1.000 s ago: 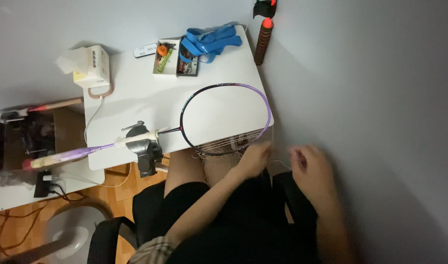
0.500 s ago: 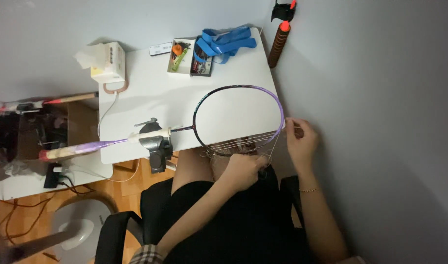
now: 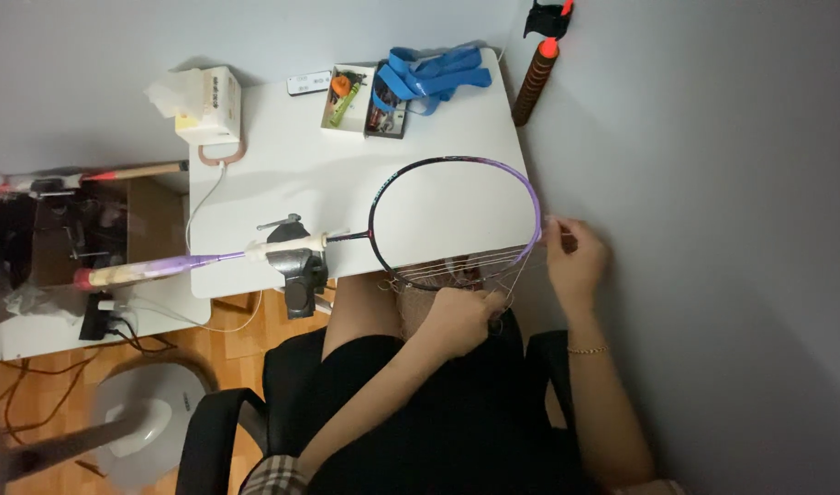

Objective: The recorder strings a badminton racket that is clamped to a white desk.

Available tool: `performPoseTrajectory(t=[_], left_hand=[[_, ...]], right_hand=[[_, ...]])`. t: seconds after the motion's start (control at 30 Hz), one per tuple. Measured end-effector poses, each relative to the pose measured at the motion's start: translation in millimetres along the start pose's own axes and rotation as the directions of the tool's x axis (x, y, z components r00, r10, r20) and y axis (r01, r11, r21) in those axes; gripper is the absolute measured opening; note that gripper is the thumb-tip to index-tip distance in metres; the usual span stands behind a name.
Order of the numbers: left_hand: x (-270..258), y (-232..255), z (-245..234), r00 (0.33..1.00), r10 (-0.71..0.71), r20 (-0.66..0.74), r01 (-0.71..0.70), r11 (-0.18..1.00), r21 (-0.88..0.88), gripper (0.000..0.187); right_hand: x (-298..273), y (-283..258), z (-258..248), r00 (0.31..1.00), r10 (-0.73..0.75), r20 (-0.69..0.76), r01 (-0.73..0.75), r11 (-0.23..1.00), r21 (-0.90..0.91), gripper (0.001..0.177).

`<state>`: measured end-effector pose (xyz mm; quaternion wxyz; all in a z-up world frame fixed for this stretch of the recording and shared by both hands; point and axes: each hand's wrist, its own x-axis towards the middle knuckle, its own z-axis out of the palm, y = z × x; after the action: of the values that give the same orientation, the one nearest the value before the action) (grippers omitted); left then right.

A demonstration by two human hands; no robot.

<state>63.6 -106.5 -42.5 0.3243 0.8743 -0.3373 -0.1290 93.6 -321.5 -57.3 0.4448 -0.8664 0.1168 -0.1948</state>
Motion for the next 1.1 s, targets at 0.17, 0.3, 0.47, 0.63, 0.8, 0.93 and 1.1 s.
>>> performPoseTrajectory(t=[0.17,0.3,0.47,0.63,0.8,0.93,1.1], left_hand=[[0,-2,3,0.997,0.045,-0.068,-0.045,0.999,-0.003,0.029],[-1,-2,1,1.000,0.006,-0.022,-0.007,0.999,-0.049,0.021],[-1,-12,14,0.998,0.030,-0.057,-0.029,0.999,0.024,0.023],[-8,-10,12,0.997,-0.082,-0.006,0.082,0.995,0.048,0.026],[-26,9,-21,0.985,-0.104,-0.139,0.093,0.992,-0.081,0.039],[-44,24,-49,0.990,-0.120,-0.077,0.119,0.993,-0.020,0.046],[-69,-8,-47,0.959,-0.116,-0.258,0.105,0.993,-0.056,0.042]], right_hand=[[0,4,3,0.999,-0.022,-0.024,0.019,0.995,-0.101,0.017],[0,-9,3,1.000,-0.023,0.007,0.023,0.995,-0.098,0.017],[2,-15,-2,0.984,0.136,0.115,-0.143,0.988,0.050,0.022],[24,-14,-6,0.944,0.180,0.275,-0.200,0.978,0.049,0.027],[47,-64,-22,0.882,0.155,0.445,-0.149,0.988,-0.050,0.023],[56,-67,-11,0.847,0.148,0.510,0.056,0.930,-0.363,0.015],[54,-73,-2,0.874,0.073,0.480,0.223,0.817,-0.531,0.011]])
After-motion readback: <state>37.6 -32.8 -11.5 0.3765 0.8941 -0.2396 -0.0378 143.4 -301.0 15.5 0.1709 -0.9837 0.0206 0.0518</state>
